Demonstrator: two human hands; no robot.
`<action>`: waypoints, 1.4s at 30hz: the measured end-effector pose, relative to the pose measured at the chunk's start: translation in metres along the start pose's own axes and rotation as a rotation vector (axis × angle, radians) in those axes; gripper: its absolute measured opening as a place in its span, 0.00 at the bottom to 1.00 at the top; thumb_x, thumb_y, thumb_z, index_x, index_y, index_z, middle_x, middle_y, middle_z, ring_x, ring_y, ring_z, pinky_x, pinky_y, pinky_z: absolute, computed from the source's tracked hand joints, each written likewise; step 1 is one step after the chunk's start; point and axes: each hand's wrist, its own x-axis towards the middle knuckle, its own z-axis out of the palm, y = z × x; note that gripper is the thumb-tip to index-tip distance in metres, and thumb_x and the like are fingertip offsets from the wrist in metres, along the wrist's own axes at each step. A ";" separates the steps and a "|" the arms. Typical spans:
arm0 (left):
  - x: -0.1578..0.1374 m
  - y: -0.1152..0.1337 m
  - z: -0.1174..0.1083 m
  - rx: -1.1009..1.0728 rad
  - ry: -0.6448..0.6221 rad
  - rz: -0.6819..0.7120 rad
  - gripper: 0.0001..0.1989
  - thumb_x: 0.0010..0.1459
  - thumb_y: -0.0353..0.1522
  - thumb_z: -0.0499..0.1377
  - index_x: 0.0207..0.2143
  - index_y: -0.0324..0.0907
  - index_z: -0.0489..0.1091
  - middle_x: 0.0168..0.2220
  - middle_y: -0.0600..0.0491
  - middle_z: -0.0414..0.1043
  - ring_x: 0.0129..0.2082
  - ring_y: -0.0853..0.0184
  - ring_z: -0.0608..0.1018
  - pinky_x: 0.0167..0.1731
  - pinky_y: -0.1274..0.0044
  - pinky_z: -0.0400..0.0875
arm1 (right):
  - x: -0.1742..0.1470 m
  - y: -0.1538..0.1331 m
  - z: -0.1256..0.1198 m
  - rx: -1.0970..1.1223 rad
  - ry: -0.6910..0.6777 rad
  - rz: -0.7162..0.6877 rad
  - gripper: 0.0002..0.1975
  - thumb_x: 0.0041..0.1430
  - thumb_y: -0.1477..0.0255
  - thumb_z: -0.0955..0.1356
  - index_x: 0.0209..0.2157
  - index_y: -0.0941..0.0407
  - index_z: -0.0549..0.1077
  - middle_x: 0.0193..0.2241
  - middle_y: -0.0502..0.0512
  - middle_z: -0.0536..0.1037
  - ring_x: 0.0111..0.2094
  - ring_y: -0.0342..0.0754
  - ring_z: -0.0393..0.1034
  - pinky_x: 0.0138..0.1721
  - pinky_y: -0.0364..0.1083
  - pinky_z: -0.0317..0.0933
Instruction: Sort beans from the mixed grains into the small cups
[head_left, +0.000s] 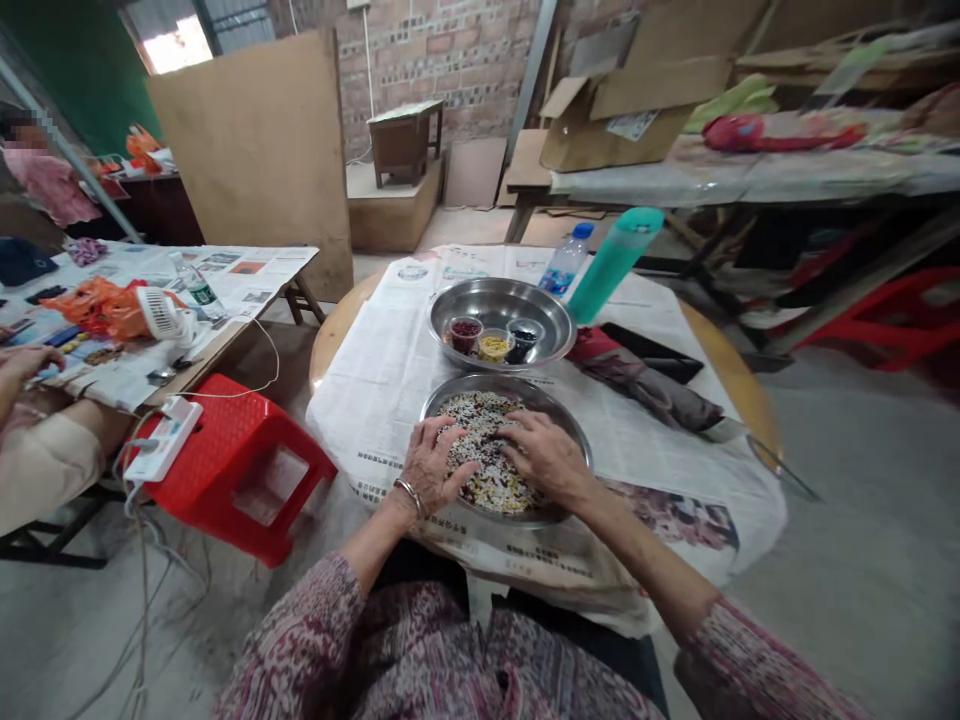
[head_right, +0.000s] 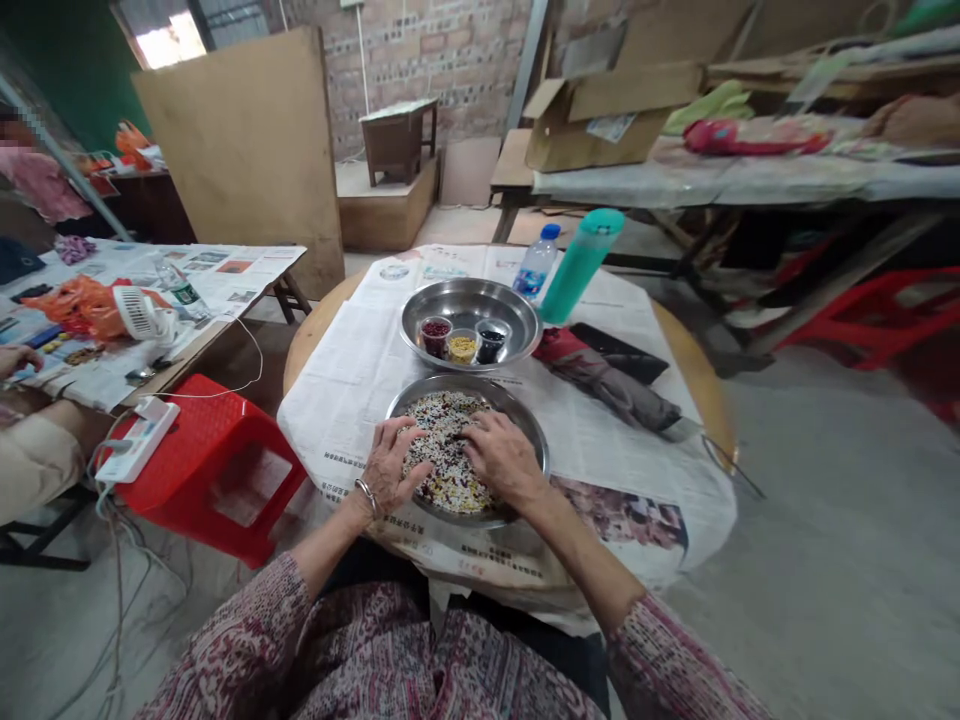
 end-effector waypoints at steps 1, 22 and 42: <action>0.000 0.000 0.000 -0.001 0.004 0.007 0.19 0.62 0.39 0.56 0.52 0.40 0.63 0.53 0.42 0.62 0.55 0.55 0.65 0.57 0.60 0.62 | 0.001 0.007 -0.001 -0.029 0.013 0.094 0.13 0.60 0.72 0.64 0.44 0.56 0.76 0.50 0.62 0.73 0.52 0.57 0.63 0.53 0.55 0.60; 0.001 0.000 0.000 0.007 -0.002 -0.004 0.17 0.63 0.38 0.55 0.51 0.39 0.63 0.52 0.43 0.64 0.54 0.56 0.66 0.56 0.60 0.63 | -0.016 -0.039 -0.034 0.264 -0.542 -0.177 0.16 0.50 0.83 0.62 0.29 0.54 0.79 0.26 0.50 0.78 0.30 0.45 0.69 0.34 0.42 0.58; -0.006 -0.001 0.005 0.007 0.023 -0.060 0.28 0.58 0.45 0.58 0.56 0.40 0.59 0.55 0.42 0.60 0.57 0.54 0.64 0.59 0.60 0.62 | 0.052 -0.034 0.030 0.293 -0.249 -0.364 0.12 0.54 0.66 0.68 0.39 0.55 0.76 0.43 0.61 0.77 0.46 0.57 0.69 0.52 0.56 0.60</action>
